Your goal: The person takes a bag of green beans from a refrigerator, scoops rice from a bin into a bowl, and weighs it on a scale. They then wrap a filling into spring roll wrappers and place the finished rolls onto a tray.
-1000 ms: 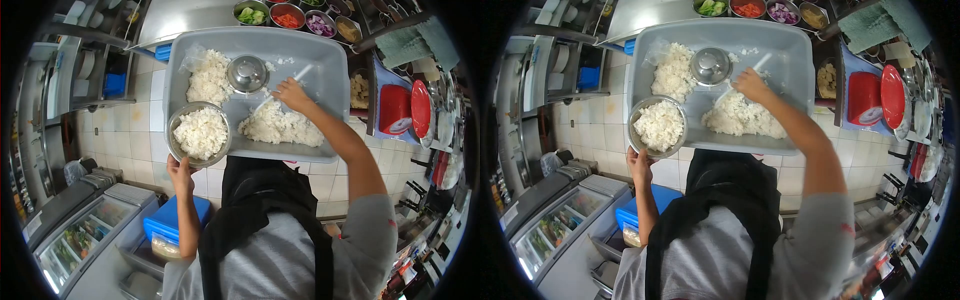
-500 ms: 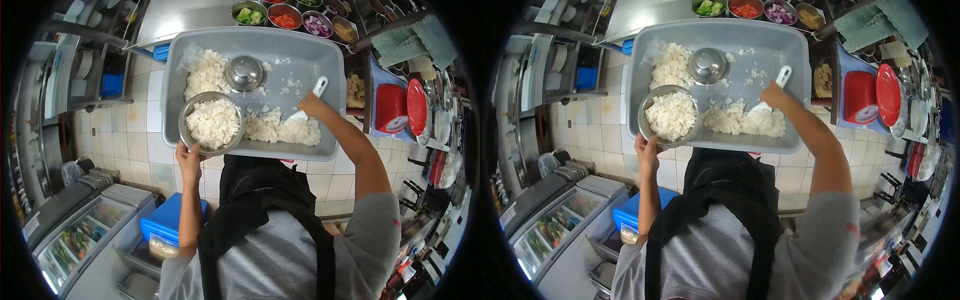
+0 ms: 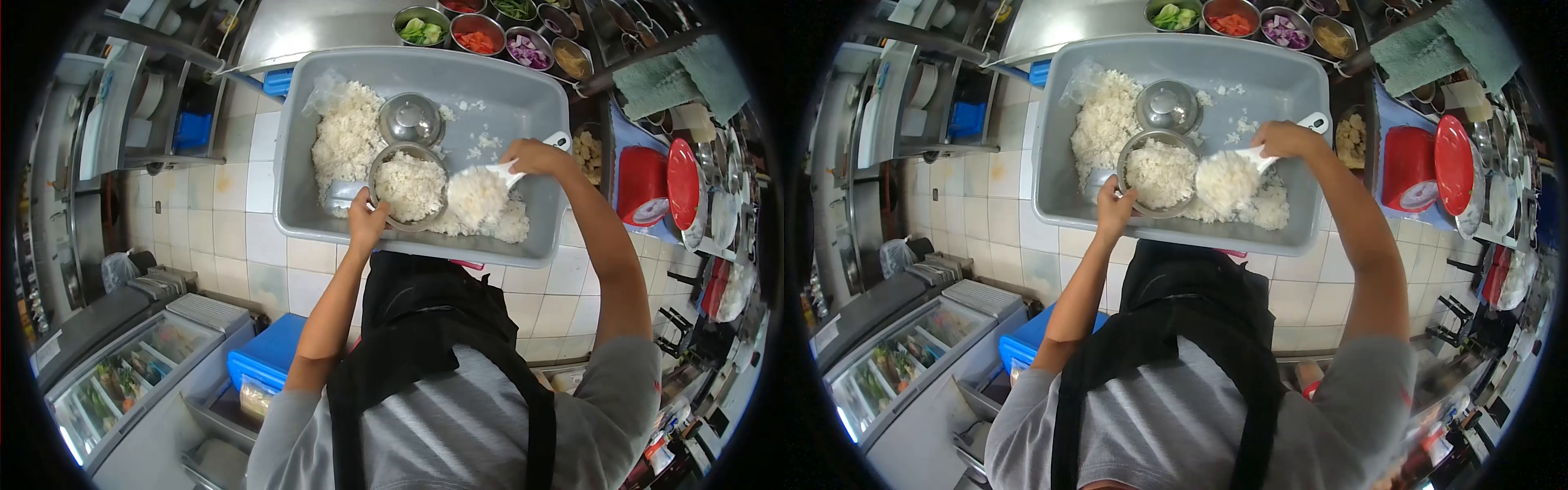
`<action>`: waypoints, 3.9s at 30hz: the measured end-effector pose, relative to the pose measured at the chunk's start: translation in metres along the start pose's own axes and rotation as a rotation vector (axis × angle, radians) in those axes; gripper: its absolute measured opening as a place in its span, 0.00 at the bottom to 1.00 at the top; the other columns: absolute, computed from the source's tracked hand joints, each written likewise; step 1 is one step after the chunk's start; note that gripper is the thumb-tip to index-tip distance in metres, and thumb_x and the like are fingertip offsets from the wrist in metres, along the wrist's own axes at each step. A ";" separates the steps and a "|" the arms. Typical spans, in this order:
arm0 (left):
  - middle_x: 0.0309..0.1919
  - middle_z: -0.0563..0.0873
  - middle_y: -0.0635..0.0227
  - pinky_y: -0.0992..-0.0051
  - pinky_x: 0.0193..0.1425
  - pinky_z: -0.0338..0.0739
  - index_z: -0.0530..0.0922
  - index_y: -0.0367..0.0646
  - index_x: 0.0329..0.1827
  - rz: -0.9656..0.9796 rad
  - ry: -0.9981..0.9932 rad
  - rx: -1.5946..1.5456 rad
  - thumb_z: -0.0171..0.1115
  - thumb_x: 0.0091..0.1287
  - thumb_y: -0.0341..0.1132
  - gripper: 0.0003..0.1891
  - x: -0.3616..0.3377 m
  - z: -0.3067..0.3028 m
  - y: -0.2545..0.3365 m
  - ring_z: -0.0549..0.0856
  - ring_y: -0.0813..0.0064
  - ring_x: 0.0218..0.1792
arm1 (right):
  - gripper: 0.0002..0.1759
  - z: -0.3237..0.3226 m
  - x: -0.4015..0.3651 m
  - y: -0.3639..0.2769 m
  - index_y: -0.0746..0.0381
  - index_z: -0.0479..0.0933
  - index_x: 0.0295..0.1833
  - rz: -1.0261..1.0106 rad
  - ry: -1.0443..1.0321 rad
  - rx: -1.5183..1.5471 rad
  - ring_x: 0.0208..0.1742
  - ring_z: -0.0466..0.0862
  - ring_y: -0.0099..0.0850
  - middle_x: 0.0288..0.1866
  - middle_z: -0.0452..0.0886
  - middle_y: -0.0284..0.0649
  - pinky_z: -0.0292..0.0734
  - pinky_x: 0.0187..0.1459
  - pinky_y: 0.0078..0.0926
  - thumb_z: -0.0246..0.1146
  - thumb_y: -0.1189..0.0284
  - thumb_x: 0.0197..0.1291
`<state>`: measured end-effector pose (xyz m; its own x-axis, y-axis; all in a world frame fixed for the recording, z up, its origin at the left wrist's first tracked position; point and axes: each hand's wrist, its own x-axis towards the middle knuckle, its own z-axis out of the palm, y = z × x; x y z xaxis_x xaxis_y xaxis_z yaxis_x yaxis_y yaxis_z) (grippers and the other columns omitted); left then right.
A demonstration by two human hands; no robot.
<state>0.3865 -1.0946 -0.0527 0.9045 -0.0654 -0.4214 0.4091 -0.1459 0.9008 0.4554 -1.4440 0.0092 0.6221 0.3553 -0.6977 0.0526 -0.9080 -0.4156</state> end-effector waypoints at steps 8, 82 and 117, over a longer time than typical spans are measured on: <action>0.28 0.77 0.63 0.71 0.24 0.84 0.71 0.34 0.34 -0.113 -0.065 -0.264 0.54 0.55 0.23 0.05 0.015 0.048 0.005 0.83 0.70 0.25 | 0.24 0.070 -0.032 -0.064 0.53 0.74 0.54 0.005 0.842 -0.367 0.37 0.79 0.37 0.37 0.77 0.41 0.75 0.36 0.32 0.56 0.77 0.48; 0.33 0.79 0.59 0.74 0.23 0.85 0.70 0.34 0.40 -0.057 -0.070 -0.458 0.54 0.56 0.23 0.09 0.002 0.076 0.012 0.83 0.70 0.26 | 0.25 0.146 -0.074 -0.126 0.68 0.70 0.55 0.211 1.035 0.180 0.38 0.76 0.47 0.37 0.73 0.51 0.74 0.38 0.40 0.52 0.85 0.46; 0.32 0.78 0.62 0.77 0.21 0.81 0.70 0.34 0.39 0.012 0.105 -0.364 0.53 0.59 0.24 0.07 -0.015 -0.009 -0.007 0.81 0.75 0.25 | 0.09 0.078 -0.020 -0.022 0.57 0.81 0.34 0.410 0.269 -0.523 0.40 0.83 0.36 0.37 0.83 0.37 0.70 0.41 0.39 0.57 0.74 0.49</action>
<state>0.3708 -1.0833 -0.0516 0.9091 0.0389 -0.4148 0.3977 0.2155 0.8918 0.3810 -1.4139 -0.0133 0.8394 -0.0432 -0.5418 0.0988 -0.9681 0.2302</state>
